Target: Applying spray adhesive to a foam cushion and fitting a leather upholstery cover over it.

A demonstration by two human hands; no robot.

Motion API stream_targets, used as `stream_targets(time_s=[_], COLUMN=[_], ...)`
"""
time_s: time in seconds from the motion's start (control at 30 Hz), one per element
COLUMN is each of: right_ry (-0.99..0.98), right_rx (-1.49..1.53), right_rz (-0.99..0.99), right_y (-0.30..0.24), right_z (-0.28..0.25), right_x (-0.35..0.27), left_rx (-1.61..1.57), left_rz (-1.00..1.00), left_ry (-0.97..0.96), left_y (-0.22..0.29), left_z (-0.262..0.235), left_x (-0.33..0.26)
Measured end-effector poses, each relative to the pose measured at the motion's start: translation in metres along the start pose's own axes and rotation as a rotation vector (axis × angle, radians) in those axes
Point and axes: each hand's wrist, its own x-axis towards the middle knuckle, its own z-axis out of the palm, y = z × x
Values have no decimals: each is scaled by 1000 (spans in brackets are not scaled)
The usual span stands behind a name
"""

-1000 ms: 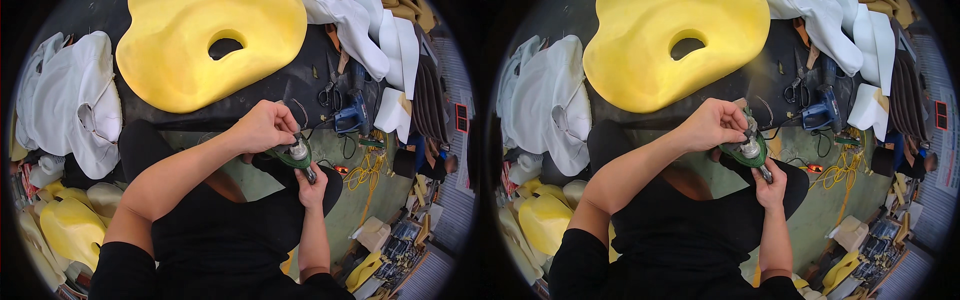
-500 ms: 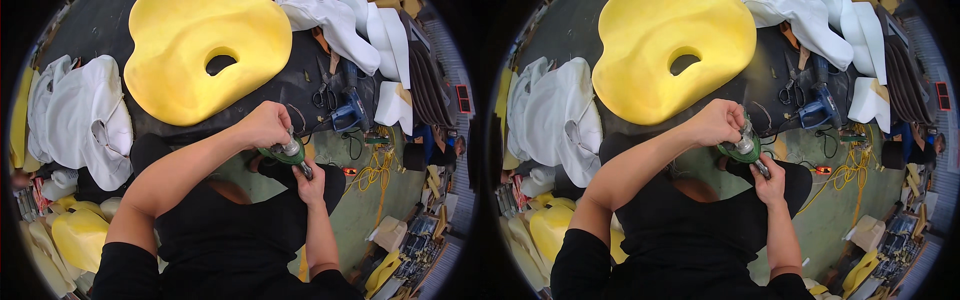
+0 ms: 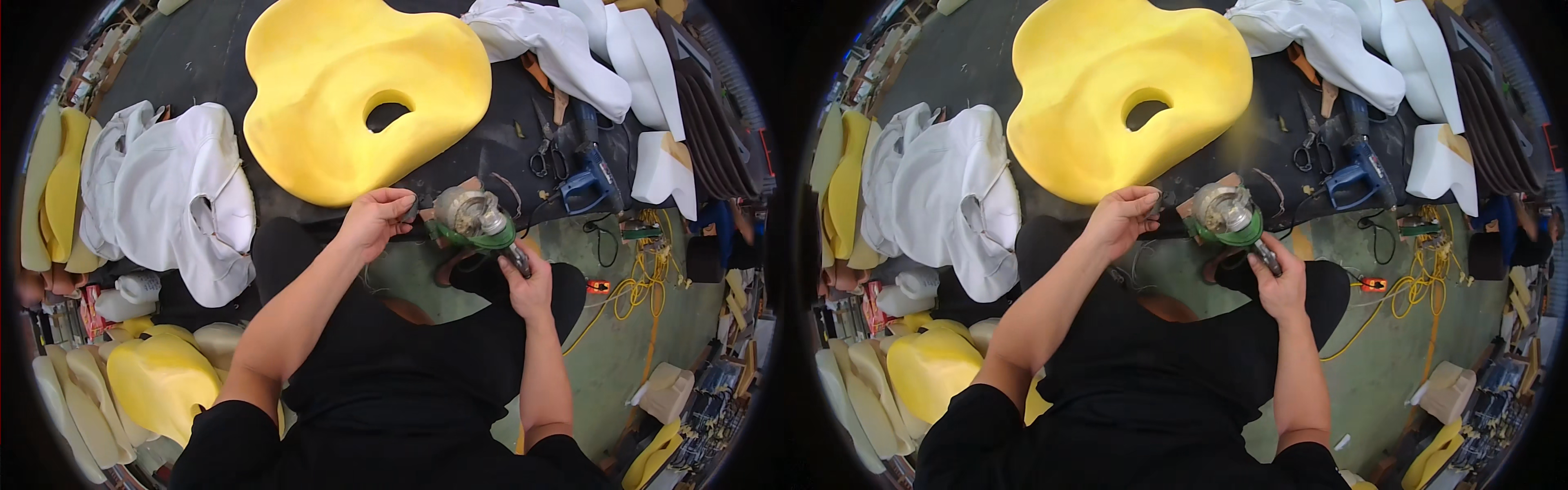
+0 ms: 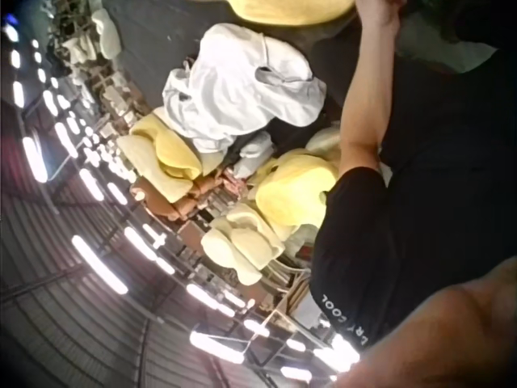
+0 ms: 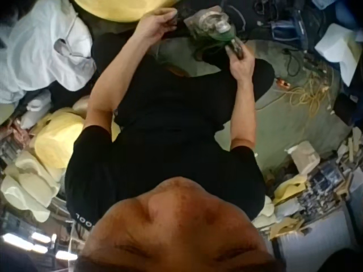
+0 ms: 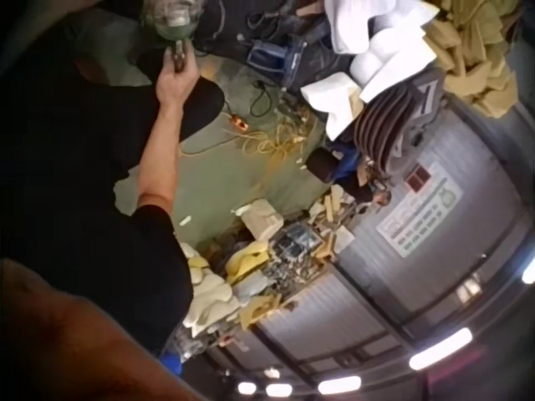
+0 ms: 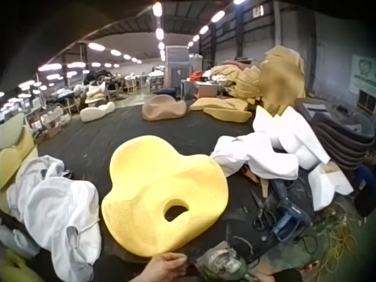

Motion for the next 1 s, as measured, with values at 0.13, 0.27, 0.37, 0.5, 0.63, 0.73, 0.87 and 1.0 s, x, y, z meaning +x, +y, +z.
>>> stream_targets(time_s=[0.13, 0.27, 0.37, 0.5, 0.63, 0.73, 0.87, 1.0], right_ry=[-8, 28, 18, 35, 8, -11, 92, 109], right_rx=[12, 55, 64, 1, 55, 66, 177, 312], right_rz=[-8, -54, -42, -76, -92, -51, 61, 187], right_y=[-2, 8, -7, -6, -5, -15, -43, -75], right_z=[0, 1, 5, 1, 2, 3, 11, -4], right_x=[2, 6, 8, 10, 12, 10, 27, 76], left_rx=[-36, 11, 692, 1189, 907, 696, 484, 384], left_rz=[9, 30, 178, -89, 131, 62, 140, 307], left_ry=[12, 37, 155, 41, 233, 334, 601, 710], left_y=[-12, -16, -33, -68, -59, -50, -36, -19], left_z=[-11, -16, -39, -57, -61, -69, -66, -73], left_x=[-17, -21, -11, 2, 8, 4, -8, -13])
